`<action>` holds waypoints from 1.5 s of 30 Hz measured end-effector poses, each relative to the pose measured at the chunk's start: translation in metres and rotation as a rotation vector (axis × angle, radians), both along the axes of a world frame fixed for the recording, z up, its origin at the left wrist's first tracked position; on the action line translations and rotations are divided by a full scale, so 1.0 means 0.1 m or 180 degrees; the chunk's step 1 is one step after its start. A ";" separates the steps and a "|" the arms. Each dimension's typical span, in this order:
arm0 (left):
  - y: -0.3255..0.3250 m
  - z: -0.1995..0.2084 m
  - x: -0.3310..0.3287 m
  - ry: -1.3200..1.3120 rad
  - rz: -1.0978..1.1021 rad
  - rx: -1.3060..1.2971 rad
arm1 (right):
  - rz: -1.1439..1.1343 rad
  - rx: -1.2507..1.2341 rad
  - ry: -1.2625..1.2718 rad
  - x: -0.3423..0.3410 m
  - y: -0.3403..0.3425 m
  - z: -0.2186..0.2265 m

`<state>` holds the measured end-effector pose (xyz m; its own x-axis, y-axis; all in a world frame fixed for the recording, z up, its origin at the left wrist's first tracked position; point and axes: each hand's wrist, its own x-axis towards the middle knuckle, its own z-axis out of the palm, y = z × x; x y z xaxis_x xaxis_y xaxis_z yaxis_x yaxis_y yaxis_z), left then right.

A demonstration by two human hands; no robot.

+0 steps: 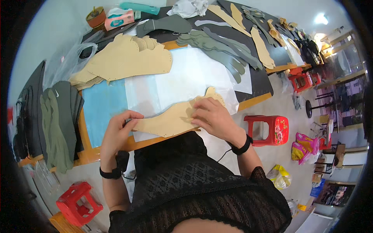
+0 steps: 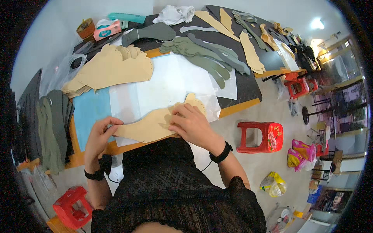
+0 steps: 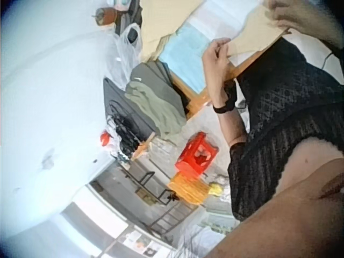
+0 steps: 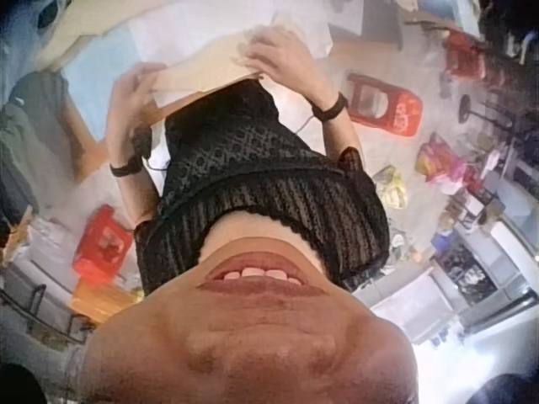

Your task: Manually aligning and adhering various pre-cut fabric and leather components for footwear manufacturing.

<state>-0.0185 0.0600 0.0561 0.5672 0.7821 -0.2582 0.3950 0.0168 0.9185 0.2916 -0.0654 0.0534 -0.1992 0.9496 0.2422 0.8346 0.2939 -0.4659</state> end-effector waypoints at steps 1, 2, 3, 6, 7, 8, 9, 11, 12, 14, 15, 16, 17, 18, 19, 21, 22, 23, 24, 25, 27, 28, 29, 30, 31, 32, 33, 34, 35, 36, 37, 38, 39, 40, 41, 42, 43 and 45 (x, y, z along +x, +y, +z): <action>-0.02 0.01 0.01 0.0006 -0.0032 0.0027 | -0.0032 0.0027 0.0006 0.02 0.00 0.00; -0.05 0.02 0.01 -0.0097 -0.0011 0.0086 | 0.0019 -0.0100 0.0083 0.04 0.00 0.01; -0.07 0.03 0.01 -0.0200 0.0011 0.0146 | 0.0072 -0.0225 0.0160 0.06 0.00 0.02; -0.14 0.11 -0.02 -0.0068 0.0054 0.0081 | -0.0077 -0.0203 0.1092 0.12 -0.03 0.12; -0.15 0.11 -0.06 0.0096 -0.0008 0.0145 | -0.0093 -0.0176 0.1095 0.11 -0.01 0.19; -0.17 0.13 -0.06 0.0097 -0.0026 0.0169 | -0.0136 0.0194 0.0966 0.09 0.03 0.28; -0.21 0.16 -0.06 -0.0113 0.0000 0.0187 | -0.0190 0.0556 0.0830 0.08 0.05 0.34; -0.25 0.23 -0.06 -0.0326 0.0004 0.0213 | 0.0165 0.0555 0.0587 0.03 0.12 0.31; -0.27 0.28 -0.08 -0.0455 0.0000 0.0136 | 0.0554 0.0533 0.0347 -0.01 0.16 0.30; -0.31 0.37 -0.12 -0.0583 -0.0015 0.0067 | 0.0715 0.0535 0.0151 -0.08 0.16 0.30; -0.34 0.41 -0.16 -0.0570 -0.0050 0.0011 | 0.0873 0.0085 0.0338 -0.09 0.17 0.34; -0.36 0.46 -0.20 -0.0555 -0.0089 -0.0048 | 0.1025 -0.0368 0.0525 -0.10 0.17 0.38; -0.36 0.51 -0.23 -0.0584 -0.0089 -0.0164 | 0.1066 -0.0314 0.0829 -0.10 0.19 0.41; -0.37 0.50 -0.24 -0.0573 -0.0087 -0.0163 | 0.1068 -0.0311 0.0839 -0.09 0.20 0.45; -0.38 0.49 -0.23 -0.0928 -0.0072 -0.0207 | 0.1167 -0.0647 0.1124 -0.07 0.20 0.48; -0.38 0.47 -0.25 -0.1303 -0.0059 -0.0234 | 0.1267 -0.0972 0.1385 -0.06 0.20 0.55; -0.38 0.43 -0.28 -0.1581 -0.0054 -0.0225 | 0.1339 -0.1143 0.1565 -0.09 0.18 0.59; -0.37 0.39 -0.30 -0.1860 -0.0056 -0.0218 | 0.1405 -0.1314 0.1745 -0.11 0.16 0.62; -0.37 0.31 -0.28 -0.1875 -0.0042 -0.0207 | 0.1419 -0.1316 0.1726 -0.11 0.17 0.63; -0.34 0.20 -0.22 -0.2311 0.0180 -0.0373 | 0.1337 -0.1343 0.1851 -0.09 0.17 0.62; -0.31 0.02 -0.05 -0.2828 0.0520 -0.0567 | 0.1245 -0.1367 0.1977 -0.02 0.17 0.61; -0.31 -0.02 0.02 -0.2828 0.0512 -0.0571 | 0.1035 -0.1288 0.2123 0.03 0.16 0.62; -0.33 -0.03 0.12 -0.2841 0.0866 -0.0936 | 0.0827 -0.1208 0.2262 0.09 0.15 0.63; -0.33 -0.03 0.18 -0.2832 0.1220 -0.1299 | 0.0823 -0.1202 0.2266 0.16 0.14 0.62; -0.31 -0.06 0.18 -0.2712 0.1207 -0.1330 | 0.0756 -0.0991 0.2209 0.26 0.14 0.61; -0.33 -0.05 0.21 -0.2715 0.1206 -0.1326 | 0.0693 -0.0783 0.2146 0.38 0.14 0.62; -0.38 -0.03 0.23 -0.2194 0.1460 -0.0834 | 0.0475 -0.0875 0.2072 0.48 0.15 0.75; -0.42 -0.02 0.25 -0.1677 0.1672 -0.0359 | 0.0231 -0.0704 0.2001 0.61 0.14 0.77; -0.45 -0.09 0.21 -0.1686 0.1686 -0.0356 | -0.0005 -0.0403 0.1600 0.78 0.17 0.83; -0.48 -0.21 0.13 -0.1104 0.1596 0.0393 | -0.0456 -0.0056 0.1791 0.98 0.19 0.75; -0.53 -0.30 0.06 -0.0486 0.1522 0.1126 | -0.0811 0.0231 0.1551 1.15 0.29 0.80; -0.57 -0.33 0.05 -0.0500 0.1541 0.1116 | -0.1162 0.0616 0.1333 1.45 0.38 0.73; -0.60 -0.35 0.05 0.0013 0.1581 0.1768 | -0.1407 0.0659 0.1122 1.75 0.47 0.74; -0.63 -0.37 0.04 0.0530 0.1599 0.2404 | -0.1656 0.0708 0.0896 2.05 0.54 0.78; -0.64 -0.42 0.00 0.0539 0.1658 0.2402 | -0.1776 0.0750 0.0931 2.37 0.64 0.72; -0.62 -0.50 -0.05 0.0755 0.1500 0.2954 | -0.1911 0.0799 0.0942 2.67 0.74 0.67; -0.61 -0.56 -0.08 0.1006 0.1347 0.3503 | -0.1989 0.0837 0.0900 2.93 0.90 0.60; -0.62 -0.61 -0.04 0.0953 0.1457 0.3506 | -0.2084 0.0947 0.0585 3.46 1.16 0.34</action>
<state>-0.0221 -0.0019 -0.0044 0.2153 0.7760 0.5928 0.7540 -0.5179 0.4042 0.6376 0.0502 0.0873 0.4537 0.7492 0.4826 0.7986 -0.1014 -0.5933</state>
